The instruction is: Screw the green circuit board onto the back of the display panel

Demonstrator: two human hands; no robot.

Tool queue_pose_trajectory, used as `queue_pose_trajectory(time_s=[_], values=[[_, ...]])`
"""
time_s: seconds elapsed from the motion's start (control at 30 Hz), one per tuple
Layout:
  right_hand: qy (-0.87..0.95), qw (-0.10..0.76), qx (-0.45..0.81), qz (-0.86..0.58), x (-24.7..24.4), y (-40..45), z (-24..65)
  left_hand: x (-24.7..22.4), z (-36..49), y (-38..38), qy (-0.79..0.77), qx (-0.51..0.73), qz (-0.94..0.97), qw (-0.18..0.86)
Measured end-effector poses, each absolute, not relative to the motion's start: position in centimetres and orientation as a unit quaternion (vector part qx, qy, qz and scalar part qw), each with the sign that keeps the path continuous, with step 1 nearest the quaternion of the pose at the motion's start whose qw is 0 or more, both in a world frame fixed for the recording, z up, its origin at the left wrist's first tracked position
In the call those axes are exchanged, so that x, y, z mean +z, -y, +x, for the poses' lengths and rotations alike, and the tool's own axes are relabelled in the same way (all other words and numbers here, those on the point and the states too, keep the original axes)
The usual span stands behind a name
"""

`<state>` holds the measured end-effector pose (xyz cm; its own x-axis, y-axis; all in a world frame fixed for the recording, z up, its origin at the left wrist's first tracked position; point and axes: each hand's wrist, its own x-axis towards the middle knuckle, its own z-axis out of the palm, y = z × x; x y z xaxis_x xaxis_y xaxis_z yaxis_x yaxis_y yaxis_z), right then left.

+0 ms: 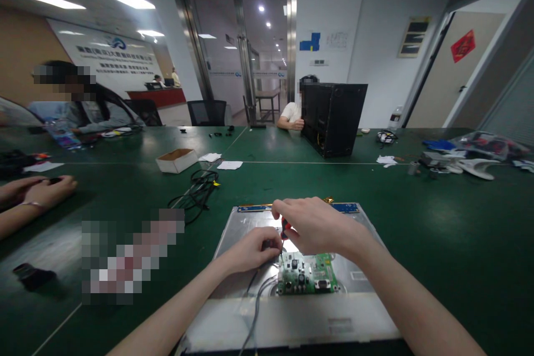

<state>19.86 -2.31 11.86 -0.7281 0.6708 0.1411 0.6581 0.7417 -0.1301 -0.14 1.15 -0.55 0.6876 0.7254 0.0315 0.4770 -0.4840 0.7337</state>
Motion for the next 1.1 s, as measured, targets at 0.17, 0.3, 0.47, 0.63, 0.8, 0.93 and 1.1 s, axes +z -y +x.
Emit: queue_pose_trajectory(time_s=[0.17,0.3,0.47,0.63,0.8,0.93,1.1], values=[[0.924,0.094,0.015,-0.37,12.0,2.4,19.6,-0.5,0.0,-1.1,-0.356,0.175,0.842,0.367],[0.915,0.095,-0.007,-0.392,12.0,2.3,19.5,0.0,0.2,-0.8,-0.355,0.182,0.839,0.371],[0.907,0.088,-0.03,-0.411,11.9,2.3,19.4,0.3,0.2,-0.7,-0.36,0.18,0.837,0.37],[0.916,0.098,-0.037,-0.386,11.7,2.2,19.2,-0.1,0.2,-0.9,-0.365,0.175,0.837,0.369],[0.923,0.111,-0.023,-0.368,11.4,2.2,19.1,-0.4,0.1,-1.0,-0.364,0.178,0.837,0.368],[0.927,0.115,-0.003,-0.356,11.4,2.3,19.4,-0.7,0.0,-1.1,-0.358,0.178,0.839,0.369],[0.932,0.1,0.001,-0.349,11.6,2.4,19.5,-0.8,0.0,-1.2,-0.355,0.178,0.842,0.365]])
